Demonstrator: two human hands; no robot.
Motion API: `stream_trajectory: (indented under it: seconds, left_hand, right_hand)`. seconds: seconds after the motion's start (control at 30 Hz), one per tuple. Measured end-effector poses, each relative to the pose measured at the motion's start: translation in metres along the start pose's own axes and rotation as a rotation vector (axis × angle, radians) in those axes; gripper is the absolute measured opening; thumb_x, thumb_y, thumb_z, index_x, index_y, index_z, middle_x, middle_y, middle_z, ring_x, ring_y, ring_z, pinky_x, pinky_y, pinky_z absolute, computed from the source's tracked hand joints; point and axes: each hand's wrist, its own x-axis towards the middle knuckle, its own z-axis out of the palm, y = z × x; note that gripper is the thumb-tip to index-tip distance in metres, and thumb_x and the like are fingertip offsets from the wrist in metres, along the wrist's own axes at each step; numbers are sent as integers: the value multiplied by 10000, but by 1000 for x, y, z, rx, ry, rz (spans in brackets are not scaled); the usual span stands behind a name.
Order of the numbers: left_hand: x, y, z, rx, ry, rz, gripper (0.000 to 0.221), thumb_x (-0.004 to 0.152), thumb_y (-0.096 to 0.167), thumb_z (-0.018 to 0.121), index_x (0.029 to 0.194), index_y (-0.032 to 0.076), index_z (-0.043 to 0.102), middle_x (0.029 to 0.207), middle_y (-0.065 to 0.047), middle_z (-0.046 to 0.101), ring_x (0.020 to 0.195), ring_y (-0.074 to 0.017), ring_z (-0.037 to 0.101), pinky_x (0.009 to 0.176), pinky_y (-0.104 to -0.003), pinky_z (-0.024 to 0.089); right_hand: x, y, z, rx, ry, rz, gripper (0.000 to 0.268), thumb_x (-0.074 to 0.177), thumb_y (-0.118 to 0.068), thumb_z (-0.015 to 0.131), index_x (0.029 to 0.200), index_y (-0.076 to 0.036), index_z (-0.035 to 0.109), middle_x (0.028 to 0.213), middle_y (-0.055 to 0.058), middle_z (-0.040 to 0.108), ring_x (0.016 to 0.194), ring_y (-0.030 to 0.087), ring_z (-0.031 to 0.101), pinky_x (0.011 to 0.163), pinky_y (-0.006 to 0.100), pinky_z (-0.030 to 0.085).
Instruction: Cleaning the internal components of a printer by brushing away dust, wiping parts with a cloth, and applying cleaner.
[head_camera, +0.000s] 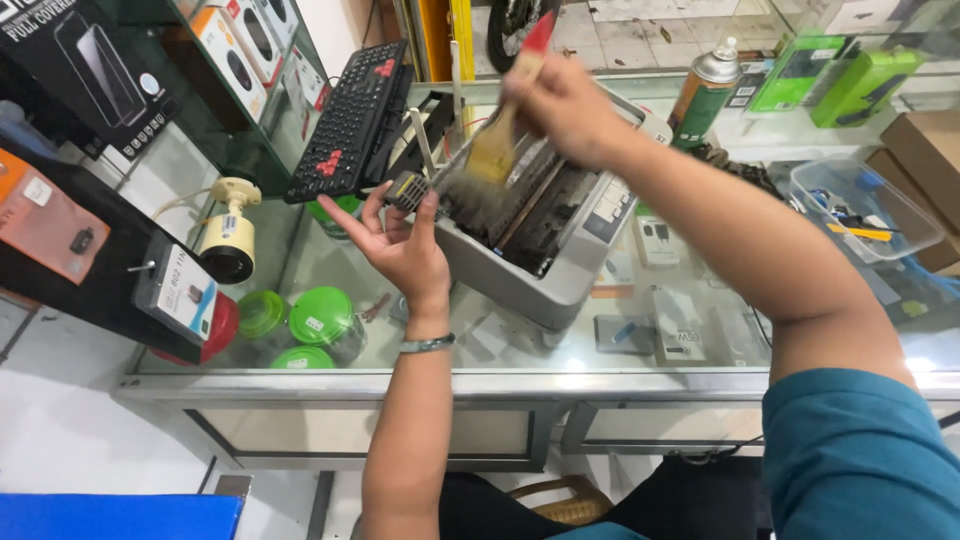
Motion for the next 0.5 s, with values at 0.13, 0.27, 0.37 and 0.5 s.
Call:
stream_trajectory:
  seconds: [0.13, 0.27, 0.37, 0.5]
  left_hand:
    - [-4, 1, 0, 46, -27, 17, 1205, 828, 82, 881, 1670, 178, 24, 1233, -87, 633, 889, -91, 540, 813, -241, 534]
    - [-3, 1, 0, 103, -17, 34, 1204, 816, 105, 888, 1665, 174, 39, 1232, -99, 654, 975, -102, 568, 925, -265, 508]
    - [-4, 2, 2, 110, -37, 43, 1220, 815, 73, 883, 1666, 171, 15, 1219, -85, 654, 889, -101, 534, 823, -251, 525]
    - [4, -29, -14, -6, -84, 65, 1318, 781, -122, 911, 1655, 277, 8, 1228, -129, 576, 944, -107, 660, 905, -292, 663]
  right_hand:
    - [11, 37, 23, 227, -145, -60, 289, 1098, -323, 527, 886, -132, 570, 673, -11, 573, 548, 83, 489, 503, 214, 400]
    - [37, 49, -18, 130, -45, 283, 222, 1106, -284, 514, 989, -112, 591, 879, 3, 636, 700, 81, 575, 645, 182, 494]
    - [85, 109, -84, -172, 69, 321, 294, 1152, -370, 446, 958, -165, 527, 872, -29, 539, 715, 95, 486, 682, 218, 454]
    - [100, 132, -105, -334, 171, 193, 400, 1194, -420, 436, 894, -175, 538, 794, -31, 502, 667, 121, 448, 667, 265, 423]
